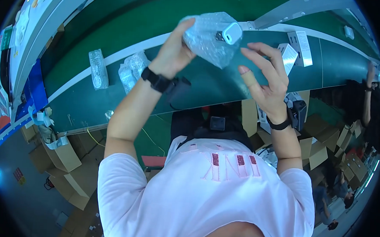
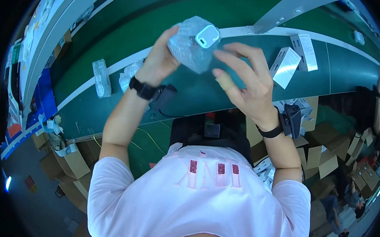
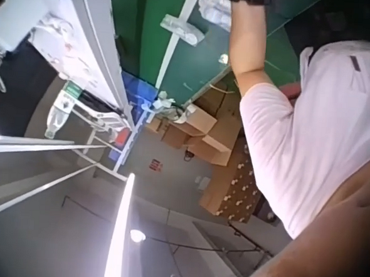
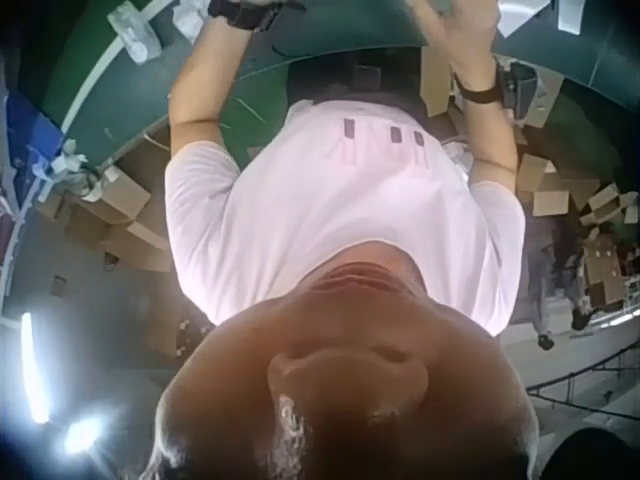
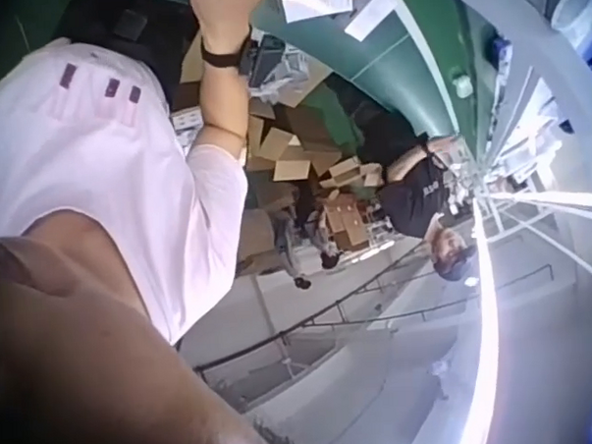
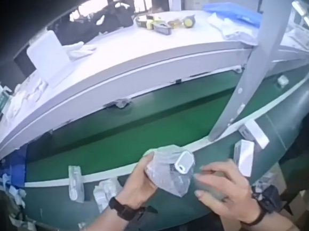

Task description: Packaging handheld fans into individual white boxes along with manuals.

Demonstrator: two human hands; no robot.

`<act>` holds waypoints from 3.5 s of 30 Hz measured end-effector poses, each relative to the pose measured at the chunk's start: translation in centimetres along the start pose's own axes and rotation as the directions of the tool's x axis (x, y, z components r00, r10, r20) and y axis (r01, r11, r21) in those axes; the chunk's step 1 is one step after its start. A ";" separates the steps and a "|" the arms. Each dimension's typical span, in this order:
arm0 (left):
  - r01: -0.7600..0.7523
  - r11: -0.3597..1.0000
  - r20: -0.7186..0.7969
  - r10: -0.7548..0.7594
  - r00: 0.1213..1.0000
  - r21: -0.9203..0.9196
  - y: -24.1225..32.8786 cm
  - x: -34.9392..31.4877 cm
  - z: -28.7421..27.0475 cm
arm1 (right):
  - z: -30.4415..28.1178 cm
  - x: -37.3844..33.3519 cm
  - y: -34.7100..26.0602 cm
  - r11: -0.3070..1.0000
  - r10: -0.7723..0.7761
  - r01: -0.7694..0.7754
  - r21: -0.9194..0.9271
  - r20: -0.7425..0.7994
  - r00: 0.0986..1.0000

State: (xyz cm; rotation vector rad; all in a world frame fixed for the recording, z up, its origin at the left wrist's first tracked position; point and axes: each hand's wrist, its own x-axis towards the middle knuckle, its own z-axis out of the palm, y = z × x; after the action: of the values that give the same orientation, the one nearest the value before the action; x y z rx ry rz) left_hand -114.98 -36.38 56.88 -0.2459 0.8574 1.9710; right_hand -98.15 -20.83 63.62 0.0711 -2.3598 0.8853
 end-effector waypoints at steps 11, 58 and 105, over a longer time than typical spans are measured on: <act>0.230 0.902 0.199 -0.166 0.966 -0.364 -5.5 -8.5 0.4 | 1.5 2.0 -5.7 0.949 0.203 -0.240 0.205 0.186 0.961; 0.208 0.250 -0.183 -0.121 0.976 0.946 -65.1 24.1 -5.5 | -15.6 -65.8 44.8 0.025 0.900 -0.886 -0.464 -0.375 0.222; 0.157 -0.091 -0.093 0.489 0.867 0.983 -22.0 7.3 2.2 | -2.8 -8.3 18.9 0.724 0.680 -0.652 0.226 -0.074 0.729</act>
State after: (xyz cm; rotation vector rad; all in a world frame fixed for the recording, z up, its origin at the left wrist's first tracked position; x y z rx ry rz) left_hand -100.38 -23.04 44.63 0.4075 2.6000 0.8336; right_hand -94.68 -5.74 49.64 -0.8075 -2.1495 1.3875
